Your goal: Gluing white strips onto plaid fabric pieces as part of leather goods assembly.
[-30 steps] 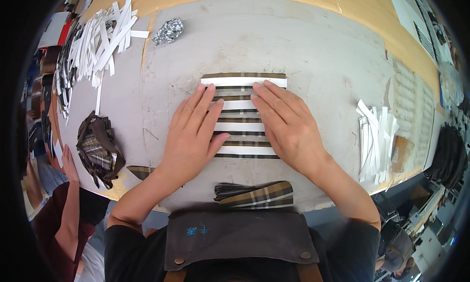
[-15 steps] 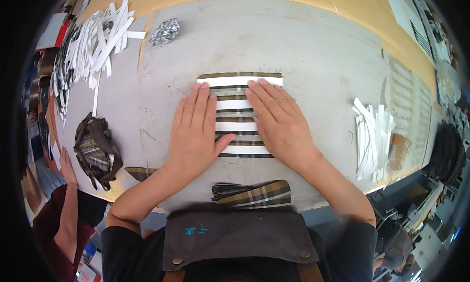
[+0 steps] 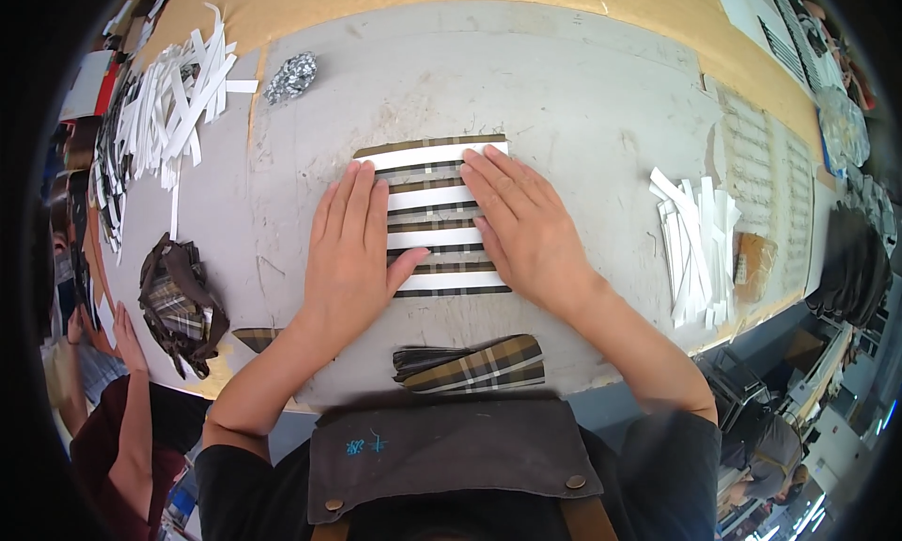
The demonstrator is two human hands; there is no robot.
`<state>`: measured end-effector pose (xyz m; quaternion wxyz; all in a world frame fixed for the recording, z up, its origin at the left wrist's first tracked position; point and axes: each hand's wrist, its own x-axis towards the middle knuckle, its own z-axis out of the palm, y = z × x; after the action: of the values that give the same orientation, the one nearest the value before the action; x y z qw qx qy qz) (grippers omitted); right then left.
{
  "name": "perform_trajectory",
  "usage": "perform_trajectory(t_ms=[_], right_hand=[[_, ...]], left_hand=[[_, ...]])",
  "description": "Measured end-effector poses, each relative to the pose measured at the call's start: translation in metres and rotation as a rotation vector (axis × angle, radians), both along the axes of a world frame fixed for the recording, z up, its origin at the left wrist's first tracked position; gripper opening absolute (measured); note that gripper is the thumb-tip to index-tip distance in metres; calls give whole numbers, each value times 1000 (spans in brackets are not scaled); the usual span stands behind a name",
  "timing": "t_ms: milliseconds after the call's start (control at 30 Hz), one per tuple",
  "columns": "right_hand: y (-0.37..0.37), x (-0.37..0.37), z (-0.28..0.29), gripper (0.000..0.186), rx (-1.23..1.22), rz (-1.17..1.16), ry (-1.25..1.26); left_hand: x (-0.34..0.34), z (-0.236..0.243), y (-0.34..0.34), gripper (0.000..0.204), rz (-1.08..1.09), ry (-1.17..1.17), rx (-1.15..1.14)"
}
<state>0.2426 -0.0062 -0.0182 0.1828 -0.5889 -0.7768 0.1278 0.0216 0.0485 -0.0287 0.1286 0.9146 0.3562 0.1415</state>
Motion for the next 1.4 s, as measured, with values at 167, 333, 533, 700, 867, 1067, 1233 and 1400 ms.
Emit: perform_trajectory(t_ms=[167,333,533,700,867,1067,1233,1400], right_hand=[[-2,4,7,43,26,-1,71],[8,-9,9,43,44,58,84],[32,-34,1,47,56,236,87],[27,-38,4,48,33,227,28],[6,-36,10,51,-26,301,76],[-2,-35,1,49,14,358,73],[-4,-36,0,49,9,342,28],[-1,-35,1,51,30,276,47]], left_hand=[[-18,12,5,53,76,-22,41],[-44,15,-9,42,164,-51,21],[-53,16,-28,42,162,-115,-69],[-58,16,-35,43,164,-121,-73],[-52,13,-42,44,101,-120,-93],[-38,13,-43,48,14,-47,-46],[-37,14,-44,49,9,-15,-54],[-37,12,-24,47,23,-103,-44]])
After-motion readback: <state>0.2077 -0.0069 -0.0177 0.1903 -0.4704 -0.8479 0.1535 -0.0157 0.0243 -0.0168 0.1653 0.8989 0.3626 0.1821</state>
